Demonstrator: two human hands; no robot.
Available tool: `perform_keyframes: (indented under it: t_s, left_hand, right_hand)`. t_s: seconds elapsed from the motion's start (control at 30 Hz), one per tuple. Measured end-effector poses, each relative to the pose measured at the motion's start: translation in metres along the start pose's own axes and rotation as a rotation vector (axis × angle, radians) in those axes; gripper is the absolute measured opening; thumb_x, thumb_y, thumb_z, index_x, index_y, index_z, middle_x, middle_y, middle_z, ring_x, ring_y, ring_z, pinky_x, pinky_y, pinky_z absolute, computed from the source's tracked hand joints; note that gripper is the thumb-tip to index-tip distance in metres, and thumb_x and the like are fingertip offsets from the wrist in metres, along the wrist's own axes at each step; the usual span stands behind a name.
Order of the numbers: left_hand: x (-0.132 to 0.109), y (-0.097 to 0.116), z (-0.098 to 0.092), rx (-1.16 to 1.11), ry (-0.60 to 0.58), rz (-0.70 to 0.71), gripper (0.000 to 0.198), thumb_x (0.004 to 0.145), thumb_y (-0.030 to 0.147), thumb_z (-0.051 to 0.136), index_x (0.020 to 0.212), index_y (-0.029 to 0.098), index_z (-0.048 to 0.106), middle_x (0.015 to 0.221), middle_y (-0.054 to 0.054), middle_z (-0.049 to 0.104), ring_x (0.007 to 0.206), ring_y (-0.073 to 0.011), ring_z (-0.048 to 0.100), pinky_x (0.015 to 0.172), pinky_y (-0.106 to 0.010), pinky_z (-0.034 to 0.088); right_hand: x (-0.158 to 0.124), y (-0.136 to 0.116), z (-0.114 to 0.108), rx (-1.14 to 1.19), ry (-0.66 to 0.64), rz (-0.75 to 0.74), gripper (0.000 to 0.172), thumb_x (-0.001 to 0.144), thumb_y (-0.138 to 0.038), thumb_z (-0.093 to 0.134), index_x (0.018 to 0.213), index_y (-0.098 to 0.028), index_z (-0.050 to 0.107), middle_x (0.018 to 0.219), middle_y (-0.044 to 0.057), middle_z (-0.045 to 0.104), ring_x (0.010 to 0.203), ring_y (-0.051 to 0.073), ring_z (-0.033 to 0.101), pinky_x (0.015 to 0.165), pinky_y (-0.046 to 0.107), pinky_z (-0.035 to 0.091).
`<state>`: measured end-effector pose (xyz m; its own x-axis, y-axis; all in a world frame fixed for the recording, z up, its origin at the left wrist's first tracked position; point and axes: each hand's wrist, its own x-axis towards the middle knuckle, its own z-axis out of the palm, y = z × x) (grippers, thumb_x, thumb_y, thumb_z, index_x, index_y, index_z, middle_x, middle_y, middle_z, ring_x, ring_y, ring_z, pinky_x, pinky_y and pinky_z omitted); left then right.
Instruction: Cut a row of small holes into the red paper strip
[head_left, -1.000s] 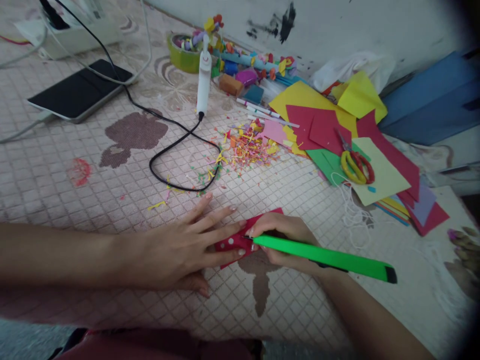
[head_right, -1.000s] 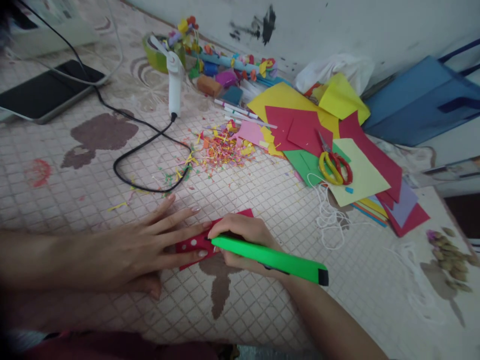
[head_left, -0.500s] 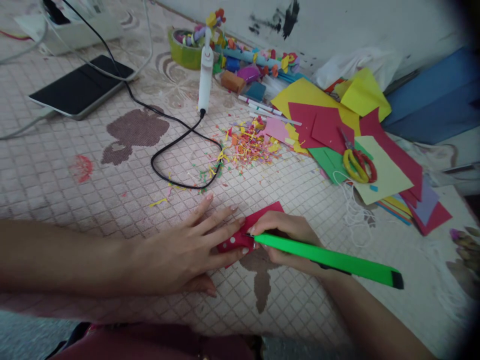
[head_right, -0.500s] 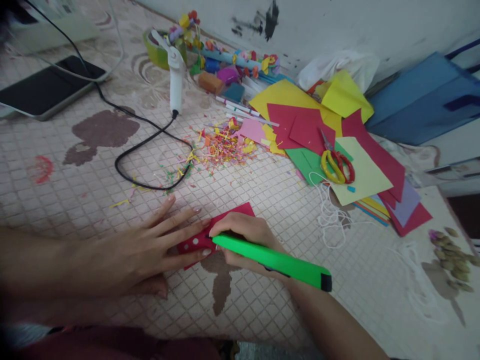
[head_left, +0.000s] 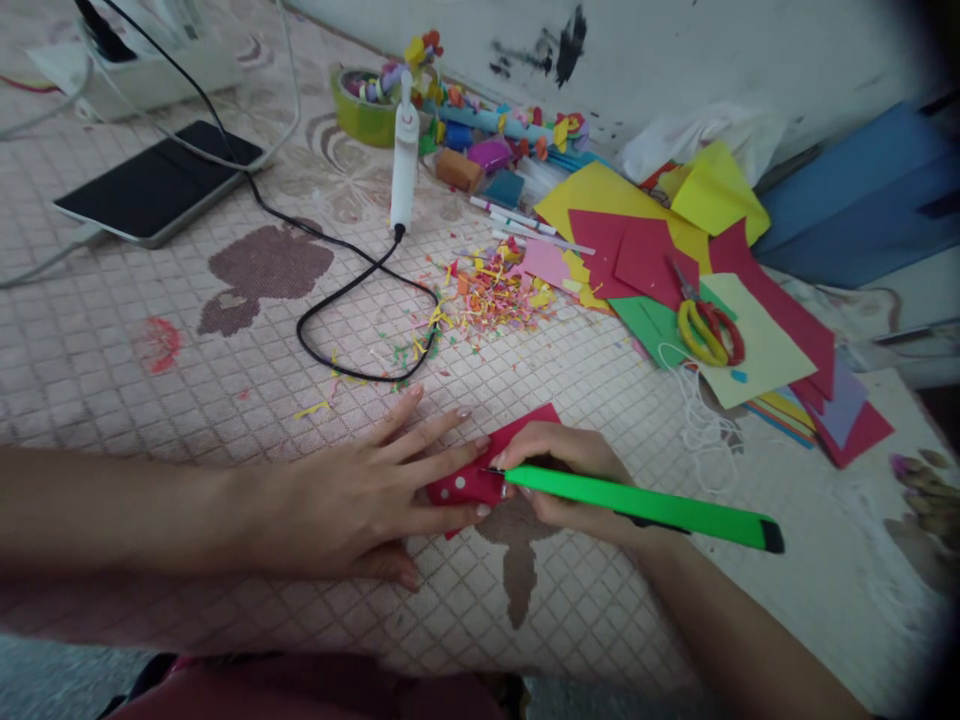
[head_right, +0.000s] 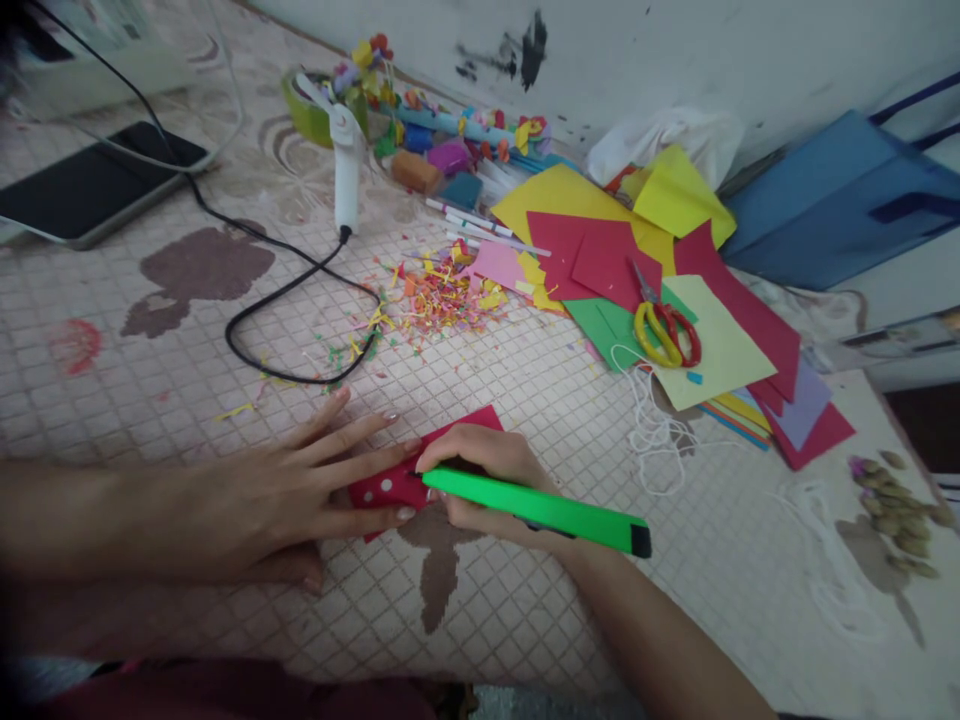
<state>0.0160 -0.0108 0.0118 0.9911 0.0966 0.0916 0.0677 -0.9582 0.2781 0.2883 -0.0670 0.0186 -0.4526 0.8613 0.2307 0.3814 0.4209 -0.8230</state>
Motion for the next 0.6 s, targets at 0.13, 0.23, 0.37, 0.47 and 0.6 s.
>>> perform_keyframes:
  t_s: [0.13,0.23,0.37,0.47,0.6]
  left_hand:
    - [0.002,0.005,0.000,0.004,0.016,-0.010,0.062,0.092,0.056,0.071,0.147,0.030,0.056,0.158,-0.018,0.047,0.148,-0.0466,0.040,0.118,-0.076,0.025]
    - [0.003,0.010,0.003,0.010,0.040,-0.032,0.065,0.091,0.056,0.072,0.147,0.028,0.056,0.157,-0.022,0.047,0.148,-0.0470,0.040,0.116,-0.077,0.027]
    - [0.003,0.010,0.005,-0.004,0.038,-0.028,0.066,0.091,0.056,0.072,0.149,0.028,0.053,0.158,-0.024,0.045,0.149,-0.0461,0.039,0.116,-0.078,0.025]
    - [0.001,0.004,0.001,-0.026,0.012,0.023,0.068,0.094,0.052,0.071,0.153,0.026,0.048,0.163,-0.023,0.038,0.152,-0.0428,0.035,0.120,-0.075,0.019]
    - [-0.001,-0.001,-0.001,-0.038,-0.005,0.031,0.065,0.092,0.048,0.074,0.150,0.026,0.052,0.165,-0.019,0.036,0.154,-0.0429,0.030,0.122,-0.074,0.016]
  right_hand:
    - [0.000,0.000,0.002,-0.032,0.003,-0.016,0.024,0.081,-0.006,0.060,0.098,-0.021,0.069,0.085,0.002,0.075,0.074,0.013,0.071,0.066,0.024,0.055]
    - [-0.003,0.002,0.005,-0.050,0.031,-0.050,0.025,0.082,-0.005,0.060,0.099,-0.022,0.068,0.086,0.001,0.075,0.076,0.014,0.071,0.068,0.024,0.057]
    - [-0.004,0.003,0.007,-0.040,0.040,-0.029,0.026,0.082,-0.004,0.061,0.099,-0.022,0.068,0.086,0.001,0.075,0.074,0.013,0.071,0.068,0.024,0.057]
    - [-0.002,0.001,0.007,-0.037,0.052,-0.014,0.025,0.081,-0.004,0.060,0.096,-0.021,0.069,0.084,0.000,0.074,0.071,0.012,0.070,0.065,0.023,0.055]
    - [0.000,-0.001,0.004,-0.019,0.042,-0.004,0.024,0.081,-0.006,0.061,0.097,-0.021,0.069,0.084,0.002,0.075,0.072,0.013,0.070,0.063,0.023,0.054]
